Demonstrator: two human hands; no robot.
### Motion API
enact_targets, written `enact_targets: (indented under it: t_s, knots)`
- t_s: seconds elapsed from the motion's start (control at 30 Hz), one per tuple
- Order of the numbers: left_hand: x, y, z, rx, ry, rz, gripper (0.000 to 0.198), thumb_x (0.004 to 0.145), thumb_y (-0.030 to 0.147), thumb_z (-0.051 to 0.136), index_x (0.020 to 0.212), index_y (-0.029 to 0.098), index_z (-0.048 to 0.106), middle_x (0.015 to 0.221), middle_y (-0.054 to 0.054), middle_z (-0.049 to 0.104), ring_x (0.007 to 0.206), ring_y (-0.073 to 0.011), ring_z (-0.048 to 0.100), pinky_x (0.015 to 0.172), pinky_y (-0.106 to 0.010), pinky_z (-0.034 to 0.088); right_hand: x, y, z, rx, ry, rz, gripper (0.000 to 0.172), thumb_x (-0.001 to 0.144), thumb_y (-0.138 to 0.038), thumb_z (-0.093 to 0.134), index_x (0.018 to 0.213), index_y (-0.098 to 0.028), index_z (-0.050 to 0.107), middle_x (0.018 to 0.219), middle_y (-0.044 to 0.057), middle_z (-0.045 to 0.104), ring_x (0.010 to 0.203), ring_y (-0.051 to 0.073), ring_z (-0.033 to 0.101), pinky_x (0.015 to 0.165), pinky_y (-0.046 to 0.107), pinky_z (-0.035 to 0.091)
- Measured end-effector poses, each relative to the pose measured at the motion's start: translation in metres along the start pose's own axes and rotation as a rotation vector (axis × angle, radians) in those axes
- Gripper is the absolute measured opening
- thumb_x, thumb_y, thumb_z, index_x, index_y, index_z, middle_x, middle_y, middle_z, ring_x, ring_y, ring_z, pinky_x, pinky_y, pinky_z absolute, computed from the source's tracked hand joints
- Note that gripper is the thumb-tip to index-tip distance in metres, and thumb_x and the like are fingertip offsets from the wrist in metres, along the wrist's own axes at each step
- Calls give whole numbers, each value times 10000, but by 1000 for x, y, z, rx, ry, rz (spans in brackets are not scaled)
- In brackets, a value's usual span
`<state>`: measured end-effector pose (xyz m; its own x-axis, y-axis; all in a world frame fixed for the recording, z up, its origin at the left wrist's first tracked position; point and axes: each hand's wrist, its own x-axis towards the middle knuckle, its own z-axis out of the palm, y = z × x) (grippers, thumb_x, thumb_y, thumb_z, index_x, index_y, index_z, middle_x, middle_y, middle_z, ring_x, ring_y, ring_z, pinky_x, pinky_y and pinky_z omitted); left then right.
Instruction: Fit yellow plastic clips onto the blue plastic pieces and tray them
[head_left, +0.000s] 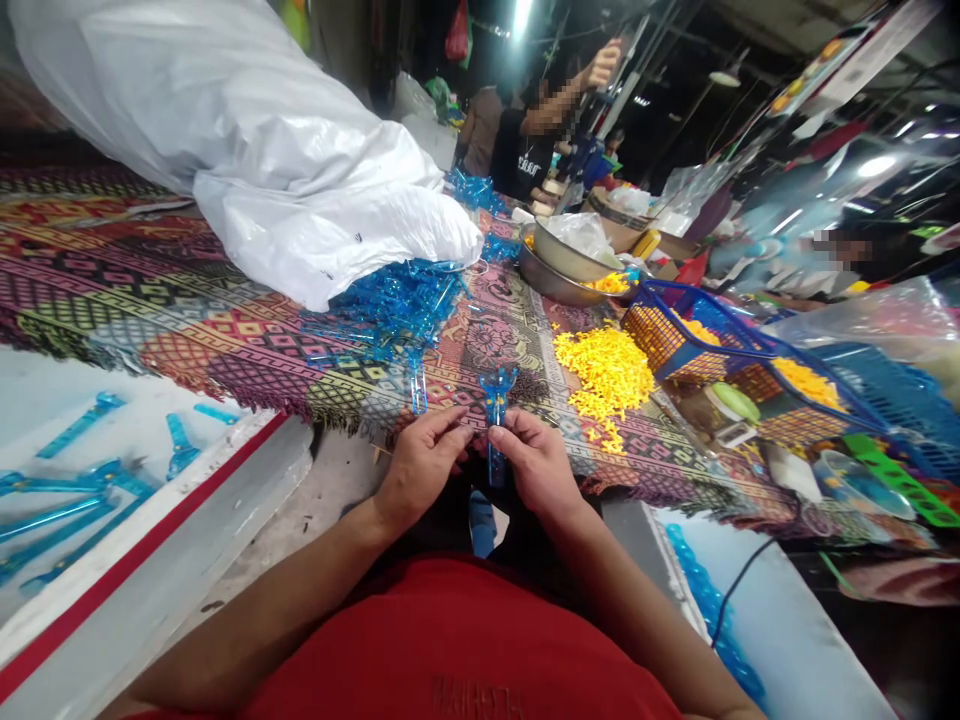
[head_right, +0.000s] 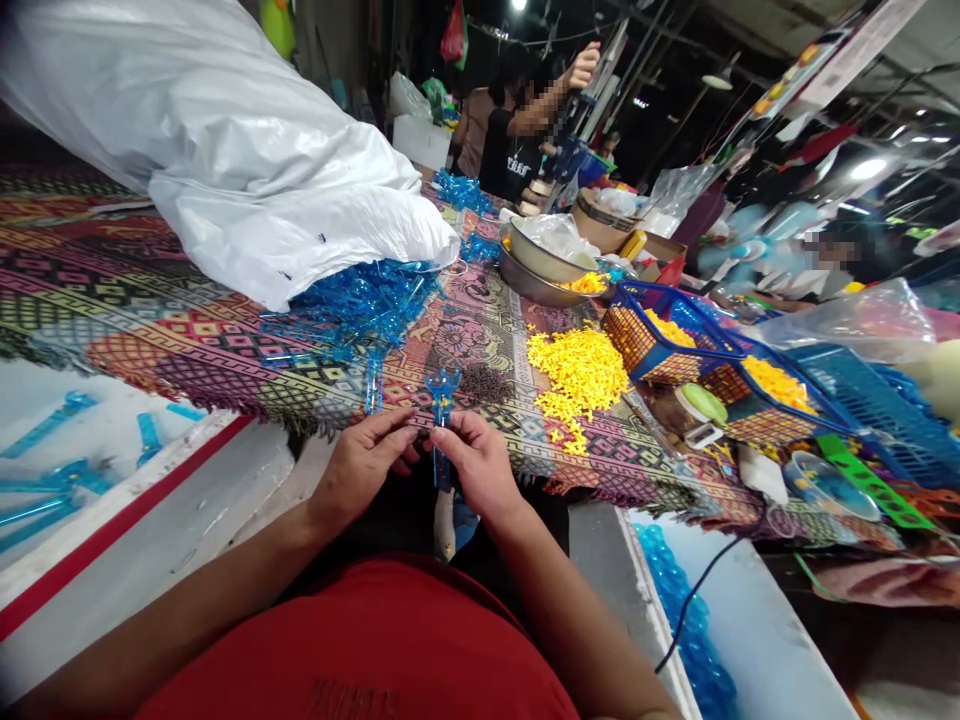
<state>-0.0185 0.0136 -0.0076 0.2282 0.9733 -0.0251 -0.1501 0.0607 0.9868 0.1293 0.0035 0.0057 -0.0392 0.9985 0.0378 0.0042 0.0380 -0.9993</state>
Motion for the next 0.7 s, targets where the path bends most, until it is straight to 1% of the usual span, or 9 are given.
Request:
enact_targets:
  t_s: [0.03, 0.07, 0.17, 0.23, 0.33, 0.4, 0.5, 0.6, 0.7]
  knots:
    - [2, 4, -1, 36, -8, 33, 331, 778, 335, 588, 1048, 152, 646, 854, -38, 653, 659, -126, 587, 547, -223, 487, -1, 0, -1, -49, -13, -17, 164, 752, -331, 644, 756, -171, 609, 675, -10, 594, 601, 100, 511, 566, 223, 415]
    - [4, 8, 0, 44, -44, 55, 297, 770, 328, 599, 993, 140, 657, 859, -38, 654, 685, -130, 590, 589, -227, 489, -2, 0, -2, -104, -21, -41, 169, 756, -336, 639, 755, -170, 604, 679, -8, 588, 612, 104, 507, 574, 226, 410]
    - [7, 15, 8, -40, -171, 86, 227, 760, 284, 609, 918, 126, 647, 837, -33, 662, 756, -145, 600, 725, -255, 482, -5, -1, -1, -295, -11, -150, 188, 763, -351, 624, 731, -173, 575, 671, -7, 556, 624, 112, 483, 580, 235, 398]
    - [6, 15, 14, -102, -158, 110, 211, 774, 272, 590, 922, 127, 633, 851, -37, 665, 793, -154, 600, 781, -276, 471, -6, -2, 0, -405, 4, -219, 186, 775, -354, 606, 742, -175, 566, 685, 0, 558, 645, 122, 486, 599, 246, 405]
    - [7, 12, 20, -124, -58, 140, 199, 780, 293, 589, 892, 134, 629, 854, -42, 659, 797, -157, 597, 792, -285, 462, -8, -4, 3, -498, -52, -267, 189, 810, -356, 553, 763, -174, 566, 720, 12, 582, 679, 133, 510, 640, 261, 419]
    - [9, 11, 21, -156, 4, 127, 208, 764, 315, 610, 869, 136, 632, 843, -45, 659, 790, -159, 603, 780, -286, 464, -10, -4, 4, -504, -130, -223, 230, 821, -374, 529, 714, -172, 549, 675, 7, 577, 633, 126, 516, 603, 254, 419]
    - [12, 13, 22, -302, 70, 89, 225, 748, 340, 627, 842, 136, 626, 823, -47, 660, 774, -164, 623, 768, -303, 480, -13, -2, 6, -406, -208, -68, 302, 842, -415, 490, 661, -175, 511, 577, -7, 558, 533, 113, 528, 524, 239, 420]
    - [12, 19, 25, -376, 58, 93, 190, 722, 290, 655, 833, 145, 603, 791, -29, 649, 765, -166, 635, 765, -317, 494, -14, 2, 7, -275, -212, 12, 319, 840, -448, 484, 672, -176, 504, 553, -13, 570, 498, 109, 545, 500, 236, 440]
    - [9, 26, 29, -405, 44, 105, 149, 701, 206, 657, 818, 160, 576, 773, -8, 645, 779, -164, 642, 786, -316, 495, -15, 8, 7, -184, -258, 64, 355, 839, -494, 463, 685, -177, 508, 536, -16, 576, 453, 105, 538, 454, 229, 438]
